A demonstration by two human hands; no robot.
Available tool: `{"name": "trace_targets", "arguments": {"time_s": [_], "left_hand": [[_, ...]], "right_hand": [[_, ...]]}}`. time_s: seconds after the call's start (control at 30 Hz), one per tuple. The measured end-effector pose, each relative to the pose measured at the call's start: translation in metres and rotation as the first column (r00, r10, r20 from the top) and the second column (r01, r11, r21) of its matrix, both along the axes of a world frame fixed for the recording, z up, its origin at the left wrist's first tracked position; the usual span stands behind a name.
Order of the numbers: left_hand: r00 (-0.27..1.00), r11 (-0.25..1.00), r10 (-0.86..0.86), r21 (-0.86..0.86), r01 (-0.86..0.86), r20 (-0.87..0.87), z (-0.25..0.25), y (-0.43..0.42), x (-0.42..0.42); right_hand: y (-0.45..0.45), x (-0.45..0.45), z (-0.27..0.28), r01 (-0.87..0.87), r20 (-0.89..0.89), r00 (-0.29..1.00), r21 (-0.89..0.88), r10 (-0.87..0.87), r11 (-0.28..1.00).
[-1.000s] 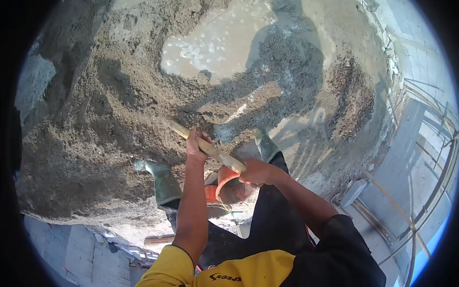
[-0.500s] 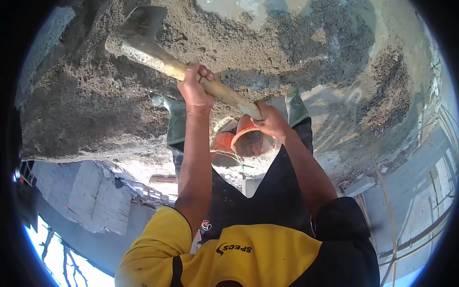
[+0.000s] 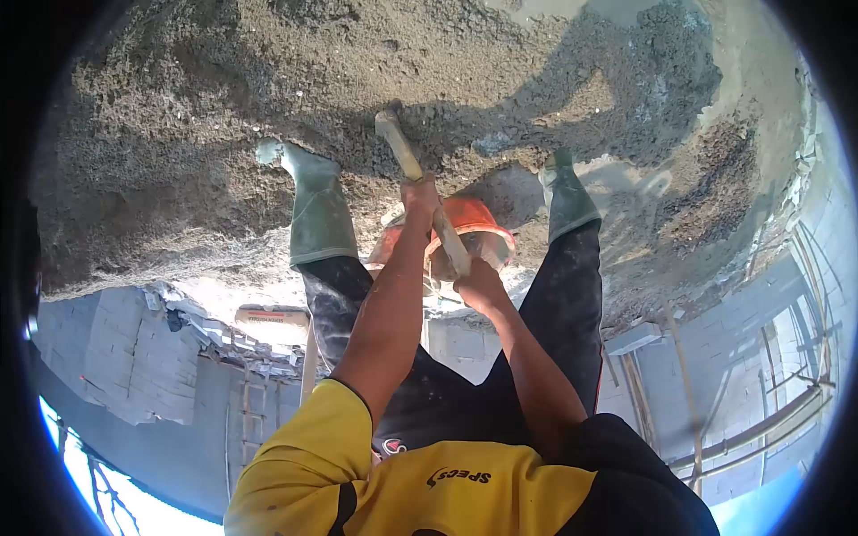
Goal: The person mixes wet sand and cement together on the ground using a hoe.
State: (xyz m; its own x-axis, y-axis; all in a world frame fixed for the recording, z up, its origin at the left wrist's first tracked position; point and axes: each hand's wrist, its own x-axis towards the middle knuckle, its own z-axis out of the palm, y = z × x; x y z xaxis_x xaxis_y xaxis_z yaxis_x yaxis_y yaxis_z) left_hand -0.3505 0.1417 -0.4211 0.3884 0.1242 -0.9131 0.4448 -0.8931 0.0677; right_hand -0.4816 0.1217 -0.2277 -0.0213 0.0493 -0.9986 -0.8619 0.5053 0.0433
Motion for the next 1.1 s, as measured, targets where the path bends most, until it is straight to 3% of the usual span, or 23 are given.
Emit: {"name": "trace_targets", "arguments": {"time_s": [0.03,0.07,0.13,0.2,0.27,0.33,0.43,0.53,0.6,0.7,0.77,0.83,0.87,0.9,0.97,1.0,1.03,1.1], "left_hand": [[0.983,0.985,0.171,0.025,-0.169,-0.072,0.026,-0.007,-0.004],[0.984,0.986,0.164,0.052,-0.161,-0.074,0.035,-0.002,-0.009],[0.957,0.961,0.270,0.093,-0.261,-0.102,0.026,-0.033,-0.009],[0.956,0.963,0.269,0.060,-0.264,-0.119,0.037,-0.052,-0.027],[0.798,0.824,0.566,0.114,-0.555,-0.206,0.053,-0.075,-0.055],[0.735,0.762,0.640,0.056,-0.646,-0.223,0.076,-0.103,-0.092],[0.458,0.506,0.834,0.099,-0.857,-0.307,0.095,-0.146,-0.158],[0.182,0.274,0.851,0.120,-0.954,-0.492,0.140,-0.191,-0.207],[0.125,0.246,0.832,0.157,-0.956,-0.541,0.175,-0.228,-0.233],[0.113,0.214,0.808,0.108,-0.971,-0.579,0.230,-0.272,-0.237],[0.172,0.218,0.821,0.021,-0.976,-0.545,0.250,-0.287,-0.222],[0.317,0.285,0.808,-0.141,-0.948,-0.496,0.252,-0.266,-0.177],[0.404,0.345,0.826,-0.214,-0.914,-0.393,0.245,-0.251,-0.146],[0.493,0.356,0.795,-0.386,-0.851,-0.353,0.231,-0.228,-0.110],[0.616,0.529,0.787,-0.476,-0.703,-0.034,0.214,-0.203,-0.015],[0.657,0.584,0.751,-0.539,-0.607,0.073,0.196,-0.191,0.030],[0.706,0.654,0.689,-0.562,-0.507,0.165,0.172,-0.179,0.073],[0.785,0.766,0.545,-0.555,-0.323,0.295,0.125,-0.166,0.142]], "right_hand": [[-0.024,0.002,0.006,0.001,-0.022,1.000,0.083,0.001,0.997],[-0.043,0.006,0.015,0.008,-0.033,0.999,0.163,-0.003,0.987],[-0.072,-0.007,0.012,0.061,0.016,0.998,0.121,-0.063,0.991],[-0.106,-0.031,0.019,0.002,0.075,0.997,0.100,-0.009,0.995],[-0.148,-0.058,0.036,-0.138,0.085,0.988,0.128,0.128,0.982],[-0.186,-0.088,0.059,-0.272,0.119,0.956,0.009,0.269,0.962],[-0.252,-0.126,0.099,-0.496,0.036,0.865,-0.100,0.501,0.863],[-0.311,-0.166,0.146,-0.644,-0.031,0.751,-0.254,0.660,0.721],[-0.352,-0.179,0.180,-0.573,-0.157,0.819,-0.167,0.552,0.802],[-0.383,-0.244,0.204,-0.519,-0.163,0.855,-0.307,0.493,0.798],[-0.394,-0.253,0.203,-0.532,-0.127,0.843,-0.346,0.523,0.773],[-0.363,-0.221,0.174,-0.528,-0.048,0.836,-0.345,0.547,0.776],[-0.335,-0.186,0.157,-0.566,-0.017,0.802,-0.337,0.597,0.752],[-0.300,-0.174,0.124,-0.531,0.125,0.779,-0.390,0.615,0.752],[-0.225,-0.102,0.069,-0.356,0.283,0.809,-0.462,0.516,0.812],[-0.187,-0.070,0.036,-0.341,0.294,0.791,-0.515,0.536,0.786],[-0.166,-0.022,0.016,-0.191,0.381,0.827,-0.501,0.413,0.844],[-0.131,0.045,-0.020,-0.157,0.366,0.849,-0.514,0.381,0.843]]}}
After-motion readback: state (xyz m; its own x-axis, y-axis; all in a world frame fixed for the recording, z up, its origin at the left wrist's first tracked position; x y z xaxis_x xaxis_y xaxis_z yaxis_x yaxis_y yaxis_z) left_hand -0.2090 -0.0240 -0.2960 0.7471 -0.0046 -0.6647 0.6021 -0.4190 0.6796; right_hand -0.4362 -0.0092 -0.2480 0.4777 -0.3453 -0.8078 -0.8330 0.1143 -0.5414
